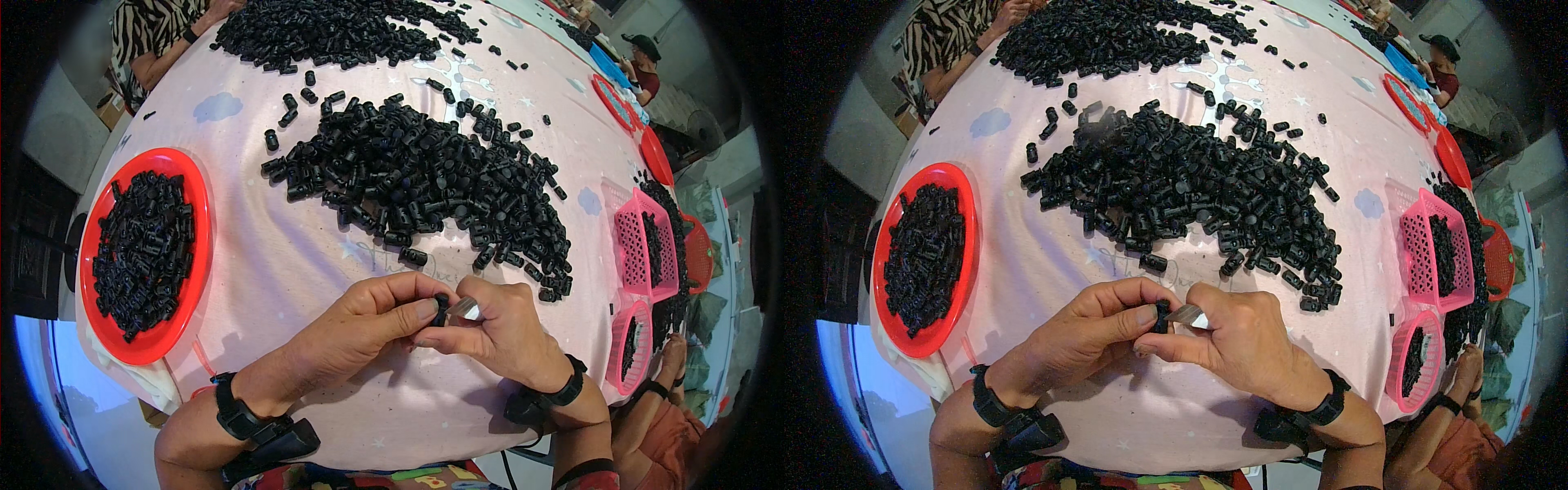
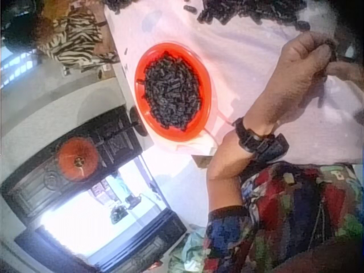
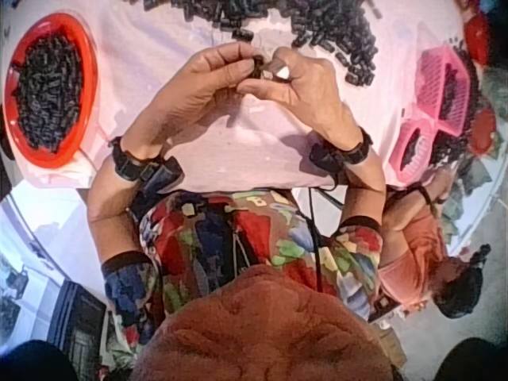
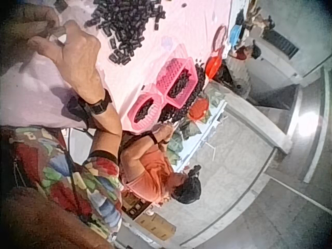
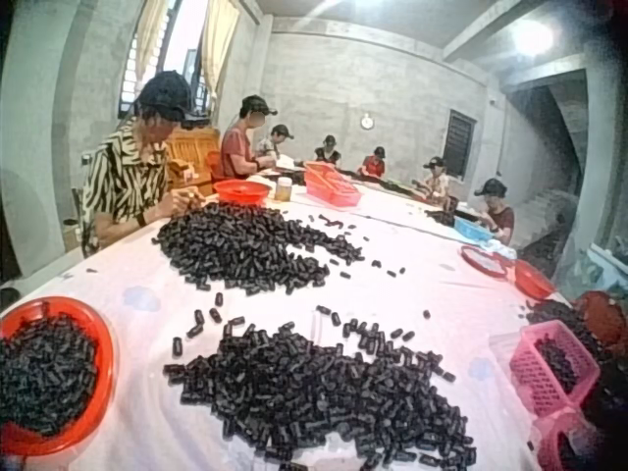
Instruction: The worker inspects, trims, and cleans excess material from small black molded plastic shoe parts using an adhesive or manual trimming method.
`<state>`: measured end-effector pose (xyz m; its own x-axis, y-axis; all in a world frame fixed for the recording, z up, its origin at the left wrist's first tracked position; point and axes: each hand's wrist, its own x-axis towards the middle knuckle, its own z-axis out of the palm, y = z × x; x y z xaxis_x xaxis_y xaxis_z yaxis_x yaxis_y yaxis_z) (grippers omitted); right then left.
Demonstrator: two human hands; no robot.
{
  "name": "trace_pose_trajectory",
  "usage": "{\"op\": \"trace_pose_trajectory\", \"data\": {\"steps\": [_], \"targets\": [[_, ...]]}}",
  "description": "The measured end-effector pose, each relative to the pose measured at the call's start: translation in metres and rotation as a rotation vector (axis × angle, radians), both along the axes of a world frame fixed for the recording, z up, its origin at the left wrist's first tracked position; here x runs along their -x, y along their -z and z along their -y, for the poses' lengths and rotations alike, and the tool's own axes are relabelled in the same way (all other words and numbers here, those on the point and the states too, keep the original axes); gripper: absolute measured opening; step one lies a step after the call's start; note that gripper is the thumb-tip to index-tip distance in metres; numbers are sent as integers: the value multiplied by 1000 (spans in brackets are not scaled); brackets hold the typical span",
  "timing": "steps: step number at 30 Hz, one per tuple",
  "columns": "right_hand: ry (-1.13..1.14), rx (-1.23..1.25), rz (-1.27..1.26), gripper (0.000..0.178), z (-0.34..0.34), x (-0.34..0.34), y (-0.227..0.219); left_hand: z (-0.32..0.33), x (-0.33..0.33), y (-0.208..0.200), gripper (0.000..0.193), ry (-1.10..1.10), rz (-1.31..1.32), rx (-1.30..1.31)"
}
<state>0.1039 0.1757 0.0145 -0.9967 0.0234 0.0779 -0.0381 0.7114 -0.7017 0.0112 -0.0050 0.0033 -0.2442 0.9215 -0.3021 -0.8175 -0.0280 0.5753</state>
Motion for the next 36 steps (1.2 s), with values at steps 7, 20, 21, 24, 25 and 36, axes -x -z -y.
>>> {"op": "trace_pose_trajectory", "data": {"steps": [7,20,21,24,25,36], "targets": [[-37,-4,50,54,0,2,-2,-1,0,5,21,-4,-38,-12],[-50,89,165,51,2,0,-5,1,2,2,21,-14,-23,-40],[-64,62,146,48,3,0,-8,1,2,3,21,-18,-25,-36],[-81,50,41,36,2,1,-16,1,2,4,22,-22,9,11],[-83,65,-45,28,1,1,-18,2,3,4,22,-24,9,12],[-149,192,-159,27,0,4,-14,4,5,5,25,-34,110,-37]]}}
